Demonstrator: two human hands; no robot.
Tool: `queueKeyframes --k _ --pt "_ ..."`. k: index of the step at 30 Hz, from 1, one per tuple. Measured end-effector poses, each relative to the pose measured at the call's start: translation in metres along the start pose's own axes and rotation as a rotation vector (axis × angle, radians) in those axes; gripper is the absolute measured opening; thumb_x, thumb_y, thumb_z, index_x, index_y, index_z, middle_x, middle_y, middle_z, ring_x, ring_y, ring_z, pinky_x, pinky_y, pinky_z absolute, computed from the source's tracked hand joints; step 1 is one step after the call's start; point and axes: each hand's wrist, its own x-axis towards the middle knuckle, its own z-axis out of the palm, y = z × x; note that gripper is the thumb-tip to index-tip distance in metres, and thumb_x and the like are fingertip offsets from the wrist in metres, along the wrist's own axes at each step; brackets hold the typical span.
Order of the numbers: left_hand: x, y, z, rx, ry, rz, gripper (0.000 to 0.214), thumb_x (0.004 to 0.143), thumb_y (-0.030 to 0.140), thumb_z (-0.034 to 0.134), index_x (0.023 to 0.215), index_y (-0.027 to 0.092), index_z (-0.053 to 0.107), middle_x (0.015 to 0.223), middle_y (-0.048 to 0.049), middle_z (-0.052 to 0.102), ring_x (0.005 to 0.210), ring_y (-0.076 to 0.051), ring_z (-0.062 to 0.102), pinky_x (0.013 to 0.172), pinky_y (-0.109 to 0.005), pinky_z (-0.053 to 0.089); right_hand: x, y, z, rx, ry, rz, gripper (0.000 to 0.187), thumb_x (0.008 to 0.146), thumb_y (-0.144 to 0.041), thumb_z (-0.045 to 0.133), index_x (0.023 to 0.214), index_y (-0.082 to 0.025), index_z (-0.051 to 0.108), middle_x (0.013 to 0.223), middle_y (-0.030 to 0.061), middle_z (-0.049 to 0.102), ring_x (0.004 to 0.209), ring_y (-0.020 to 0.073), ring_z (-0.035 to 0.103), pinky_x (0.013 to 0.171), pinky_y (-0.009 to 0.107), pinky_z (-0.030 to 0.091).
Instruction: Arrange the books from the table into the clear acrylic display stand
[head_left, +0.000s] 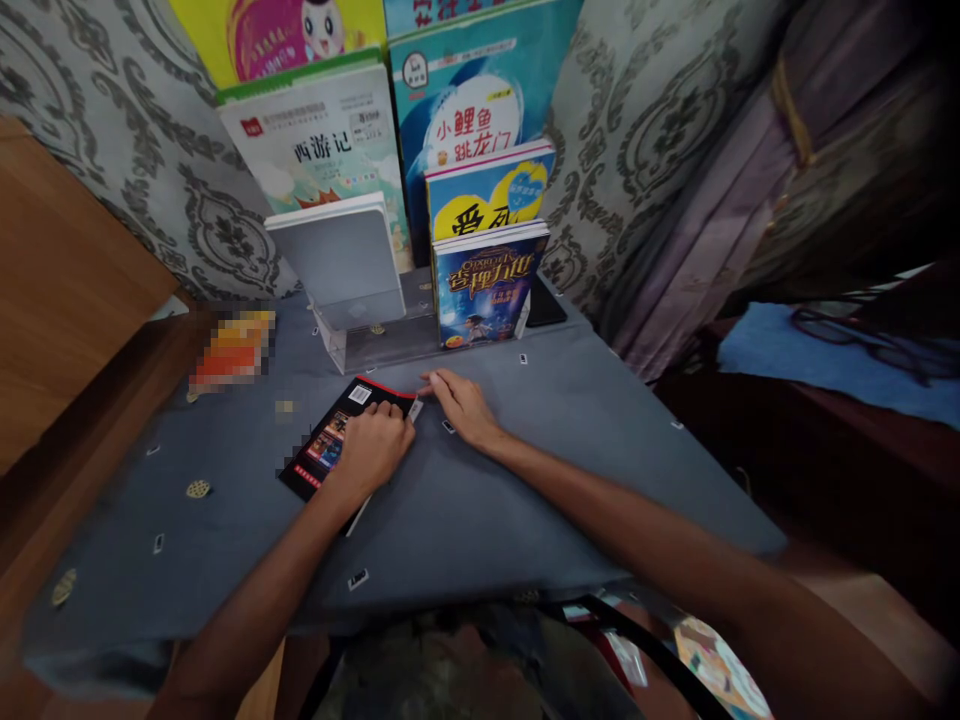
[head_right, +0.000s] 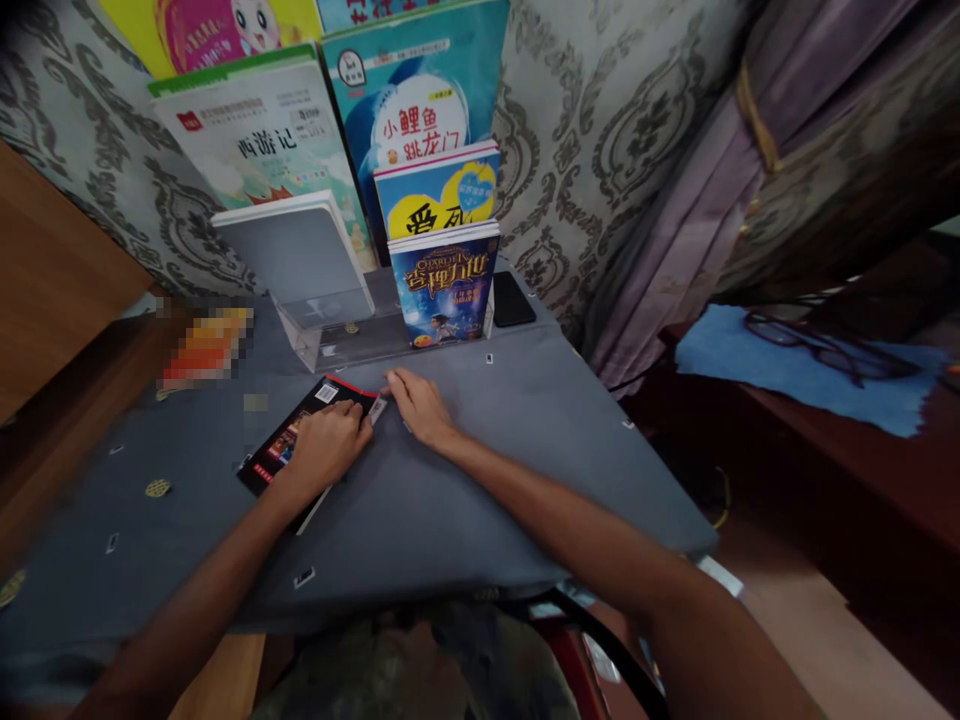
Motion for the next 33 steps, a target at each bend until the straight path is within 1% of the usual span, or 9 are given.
queueKeyframes --k 9,12,17,19,21,24,28,30,33 --pt "-0.002 0.004 -0.001 0.023 -0.037 -0.019 0.037 0.1 0.029 0.036 0.102 0.008 0.068 0.102 -0.0178 0.07 0.098 -0.029 0.068 0.072 -0.035 0.052 -0.004 0.001 0.001 -0.009 0.053 -0.092 0.043 0.105 -0.042 0.029 0.12 -0.022 0.064 0.1 0.0061 0.075 0.106 0.021 0.065 0.094 0.036 0.047" --pt "-0.003 0.006 0.0 0.027 -0.041 -0.012 0.038 0.101 0.03 0.037 0.103 0.007 0.067 0.103 -0.0193 0.069 0.099 -0.03 0.067 0.072 -0.036 0.053 -0.005 0.0 0.002 -0.126 0.013 -0.117 0.039 0.105 -0.037 0.031 0.118 -0.022 0.065 0.099 0.006 0.074 0.105 0.0207 0.063 0.094 0.035 0.045" --pt "-0.004 0.004 -0.001 0.008 -0.029 -0.008 0.038 0.1 0.032 0.04 0.103 0.007 0.068 0.104 -0.0197 0.07 0.099 -0.031 0.068 0.075 -0.038 0.055 -0.007 -0.006 0.002 -0.417 -0.123 -0.134 0.033 0.104 -0.03 0.036 0.108 -0.018 0.067 0.094 0.0077 0.071 0.089 0.0196 0.063 0.085 0.032 0.042" --pt "-0.008 -0.004 -0.002 -0.027 -0.009 0.037 0.036 0.099 0.031 0.042 0.109 0.008 0.067 0.111 -0.0191 0.07 0.104 -0.03 0.068 0.083 -0.04 0.056 -0.008 -0.01 0.001 -0.492 -0.14 -0.143 0.032 0.104 -0.028 0.037 0.109 -0.017 0.067 0.091 0.0081 0.071 0.085 0.0199 0.062 0.083 0.033 0.041" --pt "-0.017 -0.021 -0.002 -0.075 -0.001 0.102 0.033 0.097 0.024 0.044 0.119 0.012 0.065 0.126 -0.016 0.067 0.114 -0.027 0.065 0.094 -0.04 0.053 -0.01 -0.013 -0.001 -0.547 -0.151 -0.158 0.032 0.103 -0.027 0.037 0.107 -0.017 0.067 0.089 0.0086 0.07 0.083 0.0204 0.062 0.082 0.033 0.041" --pt "-0.043 -0.056 0.003 -0.119 -0.088 0.135 0.052 0.088 0.008 0.045 0.137 0.021 0.055 0.144 -0.0087 0.056 0.13 -0.025 0.056 0.105 -0.041 0.049 -0.014 -0.017 -0.003 -0.606 -0.185 -0.195 0.031 0.103 -0.025 0.038 0.101 -0.016 0.068 0.087 0.0095 0.07 0.087 0.0217 0.061 0.085 0.034 0.041" --pt "-0.085 -0.096 0.011 -0.186 -0.182 0.097 0.074 0.083 0.001 0.039 0.15 0.031 0.038 0.159 -0.0039 0.037 0.143 -0.024 0.041 0.11 -0.045 0.045 -0.019 -0.02 0.0 -0.592 -0.235 -0.234 0.028 0.102 -0.027 0.042 0.107 -0.016 0.068 0.093 0.0112 0.071 0.095 0.0228 0.062 0.09 0.036 0.042" --pt "-0.102 -0.104 0.012 -0.216 -0.209 0.091 0.077 0.082 0.002 0.039 0.152 0.032 0.033 0.162 -0.0038 0.029 0.146 -0.024 0.036 0.114 -0.046 0.041 -0.019 -0.021 0.005 -0.554 -0.271 -0.275 0.026 0.101 -0.028 0.046 0.115 -0.017 0.065 0.103 0.012 0.071 0.102 0.0231 0.061 0.094 0.037 0.042" --pt "-0.115 -0.106 0.008 -0.247 -0.254 0.117 0.077 0.084 0.007 0.045 0.154 0.035 0.027 0.165 -0.0036 0.019 0.15 -0.026 0.024 0.118 -0.05 0.034 -0.013 -0.021 0.01 -0.542 -0.309 -0.295 0.029 0.1 -0.031 0.049 0.123 -0.017 0.061 0.116 0.0141 0.069 0.112 0.0246 0.059 0.1 0.041 0.04"
